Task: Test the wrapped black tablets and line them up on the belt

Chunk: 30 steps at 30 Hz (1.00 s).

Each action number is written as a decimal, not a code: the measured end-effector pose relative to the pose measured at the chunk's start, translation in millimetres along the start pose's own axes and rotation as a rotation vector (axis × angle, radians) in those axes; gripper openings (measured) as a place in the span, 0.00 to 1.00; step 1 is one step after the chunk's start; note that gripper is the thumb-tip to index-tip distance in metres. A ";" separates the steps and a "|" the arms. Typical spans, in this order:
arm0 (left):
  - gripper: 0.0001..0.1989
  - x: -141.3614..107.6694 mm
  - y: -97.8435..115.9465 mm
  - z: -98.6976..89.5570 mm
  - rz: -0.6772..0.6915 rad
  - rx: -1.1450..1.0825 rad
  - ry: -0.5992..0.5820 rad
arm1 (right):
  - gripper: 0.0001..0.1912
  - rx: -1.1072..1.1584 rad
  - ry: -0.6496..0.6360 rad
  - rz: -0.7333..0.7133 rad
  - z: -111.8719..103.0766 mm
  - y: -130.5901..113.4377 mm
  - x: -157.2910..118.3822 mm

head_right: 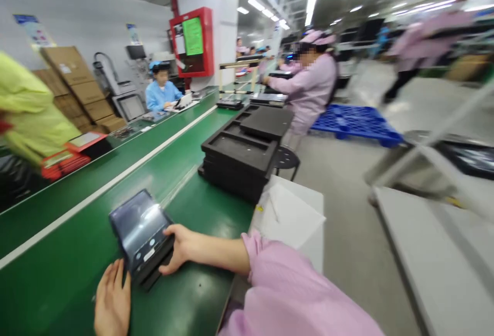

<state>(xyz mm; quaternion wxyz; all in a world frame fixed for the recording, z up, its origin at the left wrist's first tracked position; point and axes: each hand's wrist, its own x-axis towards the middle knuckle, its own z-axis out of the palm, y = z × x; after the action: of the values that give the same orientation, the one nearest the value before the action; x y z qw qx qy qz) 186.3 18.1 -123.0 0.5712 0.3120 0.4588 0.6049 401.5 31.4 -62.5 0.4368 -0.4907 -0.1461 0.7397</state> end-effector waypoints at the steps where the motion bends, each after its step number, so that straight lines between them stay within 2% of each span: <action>1: 0.28 -3.1 1.3 2.8 0.013 -0.011 0.020 | 0.07 0.018 -0.004 0.077 8.0 -8.5 3.6; 6: 0.22 -4.4 0.8 10.0 0.102 -0.165 0.112 | 0.23 0.141 0.106 0.458 55.0 -56.1 30.8; 8: 0.20 -4.0 -1.5 9.3 0.104 -0.236 0.128 | 0.28 0.168 0.080 0.501 69.4 -68.2 44.4; 10: 0.20 -5.9 -3.0 9.4 0.095 -0.303 0.126 | 0.25 0.200 -0.020 0.386 75.4 -71.0 58.7; 13: 0.17 -6.8 0.7 12.5 0.081 -0.373 0.150 | 0.17 0.222 -0.230 0.065 67.3 -59.0 81.2; 14: 0.15 -4.3 4.6 12.8 0.081 -0.387 0.188 | 0.15 0.183 -0.307 -0.025 61.2 -52.8 88.9; 15: 0.13 0.2 10.4 11.4 0.090 -0.397 0.246 | 0.13 0.120 -0.326 -0.099 54.3 -46.5 96.6; 17: 0.10 13.8 27.9 -0.1 0.137 -0.414 0.405 | 0.15 -0.006 -0.296 -0.152 40.9 -35.1 110.7; 20: 0.14 33.0 68.8 -45.3 0.257 -0.436 0.712 | 0.20 -0.119 -0.341 -0.226 27.9 -21.5 124.2; 22: 0.21 35.2 102.0 -89.3 0.308 -0.457 0.927 | 0.22 -0.169 -0.349 -0.260 24.6 -13.5 125.3; 24: 0.26 26.9 134.8 -134.6 0.298 -0.488 1.066 | 0.24 -0.204 -0.348 -0.261 24.4 -6.6 121.3; 25: 0.27 20.3 149.6 -155.1 0.273 -0.508 1.096 | 0.25 -0.221 -0.348 -0.255 25.0 -3.8 118.5; 27: 0.30 6.0 173.7 -188.4 0.189 -0.553 1.077 | 0.26 -0.252 -0.349 -0.255 26.8 -0.3 113.4; 30: 0.35 -6.7 192.5 -215.4 0.067 -0.628 0.958 | 0.26 -0.265 -0.347 -0.267 28.9 0.9 110.8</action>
<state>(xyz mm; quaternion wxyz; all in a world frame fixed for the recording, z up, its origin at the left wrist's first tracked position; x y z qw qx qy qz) -84.8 -17.1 -29.3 0.3455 -0.1672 0.4545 0.8038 361.2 124.5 -115.6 0.4307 -0.3858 -0.3779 0.7230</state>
